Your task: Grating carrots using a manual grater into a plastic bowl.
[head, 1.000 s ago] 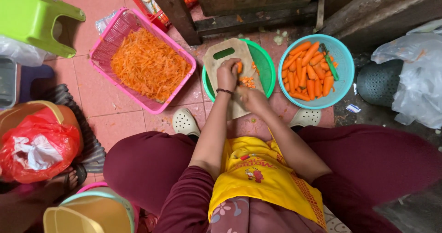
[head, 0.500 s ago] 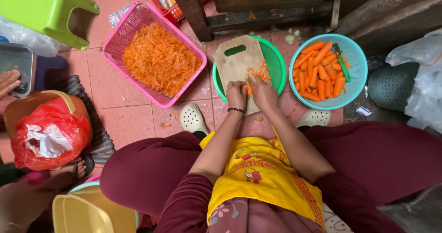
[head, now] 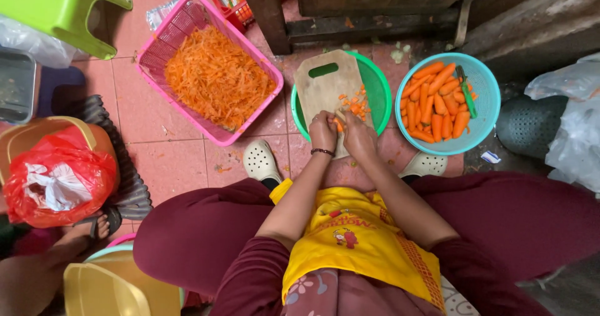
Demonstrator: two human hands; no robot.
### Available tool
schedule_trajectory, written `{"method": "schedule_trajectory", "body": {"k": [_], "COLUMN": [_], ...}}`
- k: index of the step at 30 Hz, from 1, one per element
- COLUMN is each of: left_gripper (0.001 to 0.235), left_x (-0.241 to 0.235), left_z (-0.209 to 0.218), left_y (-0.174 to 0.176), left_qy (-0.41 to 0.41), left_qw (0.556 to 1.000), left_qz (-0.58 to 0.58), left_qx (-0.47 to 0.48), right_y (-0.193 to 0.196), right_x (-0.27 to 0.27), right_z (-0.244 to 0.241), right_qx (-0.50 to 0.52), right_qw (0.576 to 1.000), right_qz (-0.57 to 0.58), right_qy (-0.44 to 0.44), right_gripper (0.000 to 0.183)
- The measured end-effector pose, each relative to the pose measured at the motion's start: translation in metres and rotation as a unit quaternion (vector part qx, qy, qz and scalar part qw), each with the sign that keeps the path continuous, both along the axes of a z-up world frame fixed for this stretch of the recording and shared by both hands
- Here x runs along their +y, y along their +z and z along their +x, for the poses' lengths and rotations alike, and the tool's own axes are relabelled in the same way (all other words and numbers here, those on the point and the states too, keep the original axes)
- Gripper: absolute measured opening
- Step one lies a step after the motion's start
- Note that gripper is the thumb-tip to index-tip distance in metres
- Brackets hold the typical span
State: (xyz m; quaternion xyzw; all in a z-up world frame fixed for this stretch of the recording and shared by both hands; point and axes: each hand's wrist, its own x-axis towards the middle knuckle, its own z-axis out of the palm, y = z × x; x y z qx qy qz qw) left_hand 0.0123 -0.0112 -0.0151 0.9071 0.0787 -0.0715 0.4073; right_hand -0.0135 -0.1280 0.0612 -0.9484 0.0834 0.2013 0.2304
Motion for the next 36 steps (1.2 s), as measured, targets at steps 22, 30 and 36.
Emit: {"method": "schedule_trajectory", "body": {"k": [22, 30, 36], "left_gripper": [0.024, 0.029, 0.017], "left_x": [0.003, 0.017, 0.026], "left_z": [0.003, -0.004, 0.002], "left_y": [-0.001, 0.047, 0.033], "left_qy": [0.01, -0.306, -0.268], "left_qw": [0.999, 0.93, 0.937], "left_qz": [-0.036, 0.09, 0.127], "left_qx": [-0.035, -0.184, -0.184], "right_y": [-0.013, 0.03, 0.005], "right_x": [-0.015, -0.042, -0.038], "right_z": [-0.002, -0.004, -0.007], "right_qx": [-0.016, -0.032, 0.001], "right_qw": [1.0, 0.995, 0.996], "right_qz": [0.008, -0.008, -0.007], "right_qy": [0.002, -0.095, -0.084], "right_gripper": [0.049, 0.03, 0.036]}}
